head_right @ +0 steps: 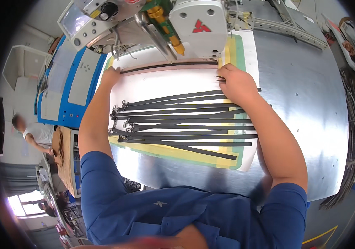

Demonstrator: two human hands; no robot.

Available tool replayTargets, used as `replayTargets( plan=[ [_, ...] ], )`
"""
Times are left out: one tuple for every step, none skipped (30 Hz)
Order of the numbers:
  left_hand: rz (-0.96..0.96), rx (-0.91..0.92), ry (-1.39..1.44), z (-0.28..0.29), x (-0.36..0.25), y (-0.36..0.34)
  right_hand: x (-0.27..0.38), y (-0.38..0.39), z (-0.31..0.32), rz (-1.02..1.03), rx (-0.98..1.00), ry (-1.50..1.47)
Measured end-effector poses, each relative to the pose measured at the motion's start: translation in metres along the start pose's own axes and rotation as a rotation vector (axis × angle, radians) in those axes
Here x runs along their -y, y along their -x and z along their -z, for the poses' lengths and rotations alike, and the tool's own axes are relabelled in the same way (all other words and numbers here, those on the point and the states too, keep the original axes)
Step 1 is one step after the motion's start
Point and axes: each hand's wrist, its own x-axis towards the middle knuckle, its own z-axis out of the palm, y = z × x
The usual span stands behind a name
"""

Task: Sewing and attaching clips to black straps using an industrial sewing machine.

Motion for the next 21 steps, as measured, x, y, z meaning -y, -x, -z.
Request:
replayTargets(
  plan=[
    [-0.021,0.005,-0.001,0.003,-0.01,-0.001,-0.002,0.002,0.0,-0.021,-0.003,0.003],
    [-0.047,0.007,0.001,0.014,-0.023,0.001,-0.006,0.006,0.002,-0.036,0.0,0.023],
    [-0.07,0.01,0.002,0.024,-0.036,0.005,-0.009,0.01,0.004,-0.049,0.005,0.04],
    [-0.069,0.006,-0.002,0.025,-0.033,0.01,-0.009,0.009,0.005,-0.047,0.001,0.036],
    [-0.095,0.012,0.018,0.025,-0.03,0.015,-0.008,0.008,0.005,-0.038,0.003,0.03],
    [-0.12,0.018,0.038,0.026,-0.026,0.02,-0.008,0.007,0.005,-0.029,0.005,0.024],
    [-0.121,0.017,0.037,0.028,-0.027,0.027,-0.009,0.007,0.005,-0.03,0.003,0.024],
    [-0.136,0.02,0.158,0.028,-0.029,0.035,-0.01,0.007,0.005,-0.025,0.004,0.023],
    [-0.151,0.024,0.279,0.028,-0.031,0.043,-0.01,0.008,0.005,-0.02,0.004,0.022],
    [-0.174,-0.026,0.371,0.028,-0.034,0.051,-0.01,0.008,0.004,-0.018,0.005,0.021],
    [-0.172,-0.026,0.371,0.029,-0.035,0.059,-0.009,0.008,0.004,-0.02,0.008,0.027],
    [-0.194,-0.037,0.396,0.03,-0.035,0.068,-0.008,0.008,0.004,-0.02,0.011,0.033],
    [-0.22,-0.047,0.421,0.035,-0.038,0.078,-0.008,0.009,0.004,-0.02,0.012,0.034],
    [-0.221,-0.045,0.423,0.04,-0.04,0.089,-0.009,0.01,0.005,-0.012,0.007,0.037],
    [-0.25,-0.045,0.41,0.046,-0.04,0.1,-0.009,0.011,0.005,-0.004,0.002,0.041],
    [-0.279,-0.046,0.394,0.055,-0.039,0.113,-0.008,0.012,0.006,-0.006,0.002,0.043],
    [-0.284,-0.04,0.398,0.063,-0.037,0.125,-0.008,0.014,0.007,0.002,0.006,0.037],
    [-0.282,-0.02,0.341,0.07,-0.033,0.138,-0.008,0.015,0.008,0.009,0.01,0.032],
    [-0.275,-0.002,0.285,0.078,-0.025,0.153,-0.007,0.015,0.008,0.007,0.013,0.035],
    [-0.282,-0.03,0.256,0.083,-0.018,0.17,-0.008,0.015,0.007,0.018,0.008,0.033],
    [-0.289,-0.057,0.228,0.087,-0.011,0.187,-0.009,0.016,0.006,0.028,0.003,0.032]
  ],
)
